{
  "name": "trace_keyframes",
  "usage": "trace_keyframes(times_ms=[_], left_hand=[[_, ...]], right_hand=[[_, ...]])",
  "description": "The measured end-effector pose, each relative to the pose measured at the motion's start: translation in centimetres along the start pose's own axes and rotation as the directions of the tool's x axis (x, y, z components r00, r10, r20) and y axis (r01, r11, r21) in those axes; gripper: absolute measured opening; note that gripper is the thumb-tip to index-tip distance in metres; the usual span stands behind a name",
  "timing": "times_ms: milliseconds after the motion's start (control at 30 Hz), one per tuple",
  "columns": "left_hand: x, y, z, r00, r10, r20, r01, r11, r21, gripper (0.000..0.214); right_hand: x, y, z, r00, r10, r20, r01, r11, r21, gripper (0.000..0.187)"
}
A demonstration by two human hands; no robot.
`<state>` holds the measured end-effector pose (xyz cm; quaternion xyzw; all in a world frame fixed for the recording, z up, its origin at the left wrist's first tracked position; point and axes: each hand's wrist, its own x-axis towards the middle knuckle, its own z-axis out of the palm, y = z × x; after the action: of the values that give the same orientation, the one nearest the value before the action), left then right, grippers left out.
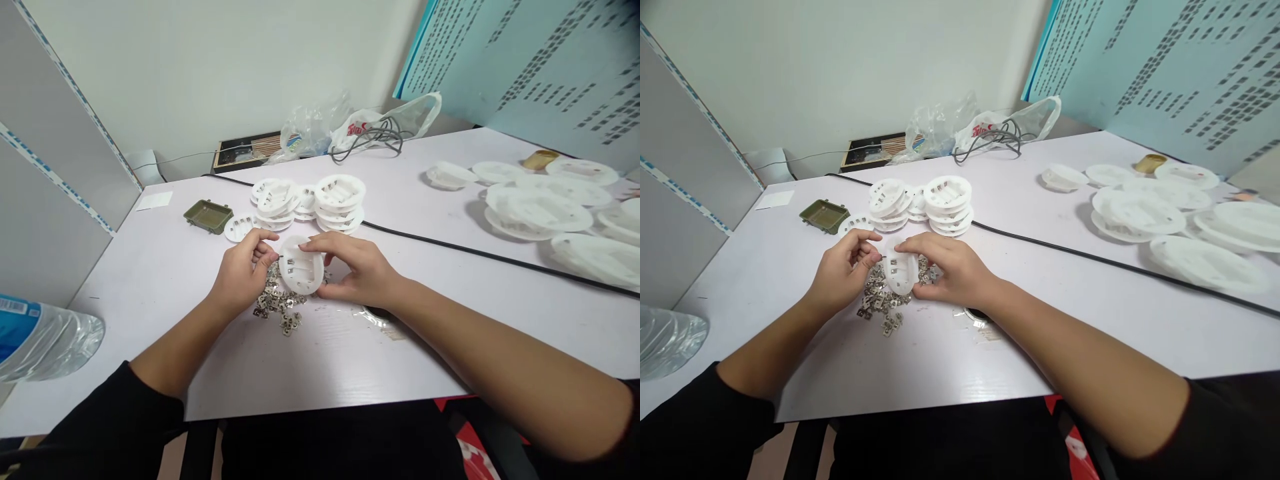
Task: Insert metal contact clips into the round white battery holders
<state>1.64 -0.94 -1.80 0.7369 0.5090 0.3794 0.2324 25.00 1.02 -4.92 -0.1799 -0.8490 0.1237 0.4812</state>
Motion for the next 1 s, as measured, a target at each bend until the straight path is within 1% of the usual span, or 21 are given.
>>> trace_keyframes(times_ms=[67, 167, 333, 467, 533, 667, 767, 900, 1000], left_hand=[[0.0, -0.1, 0.1, 1.0, -0.027, -0.012, 0.026, 0.999, -0.02, 0.022], [-0.2, 0.1, 0.2, 0.999, -0.04, -0.013, 0.039, 0.998, -0.048, 0.024], [-0.3, 0.6, 0.2, 0.999, -0.037, -0.036, 0.034, 0.997, -0.068, 0.024], [-0.3, 0.9, 0.1, 0.999, -0.026, -0.036, 0.025, 0.999, -0.045, 0.022], [-0.4, 1.1, 0.2, 0.998, -0.03, -0.055, 0.028, 0.999, -0.038, 0.023], [-0.5, 1.3, 0.3, 0.992, -0.076, -0.099, 0.07, 0.996, -0.063, 0.026], [-0.5, 1.1, 0.4, 0.99, -0.104, -0.098, 0.095, 0.991, -0.093, 0.027], [-0.4, 0.8, 0.3, 0.994, -0.076, -0.074, 0.069, 0.994, -0.09, 0.025], [-0.4, 0.7, 0.2, 0.998, -0.015, -0.068, 0.012, 0.999, -0.039, 0.022]], right_hand=[[0.1, -0.2, 0.0, 0.999, -0.037, 0.006, 0.037, 0.999, -0.011, 0.051], [0.2, -0.4, 0.0, 0.998, -0.057, 0.016, 0.057, 0.998, -0.017, 0.048], [0.3, -0.6, 0.1, 0.998, -0.062, 0.013, 0.062, 0.998, 0.0, 0.048], [0.3, -0.8, 0.3, 0.998, -0.063, 0.024, 0.063, 0.998, 0.022, 0.048], [0.3, -0.9, 0.3, 0.998, -0.063, 0.013, 0.063, 0.998, 0.027, 0.047], [0.3, -1.0, 0.4, 0.998, -0.056, -0.012, 0.056, 0.998, 0.02, 0.046], [0.4, -1.0, 0.3, 0.998, -0.053, -0.013, 0.054, 0.998, 0.03, 0.045], [0.5, -1.0, 0.2, 0.999, -0.037, -0.018, 0.038, 0.998, 0.053, 0.049], [0.5, -1.1, 0.3, 0.999, -0.028, -0.032, 0.03, 0.997, 0.068, 0.05]])
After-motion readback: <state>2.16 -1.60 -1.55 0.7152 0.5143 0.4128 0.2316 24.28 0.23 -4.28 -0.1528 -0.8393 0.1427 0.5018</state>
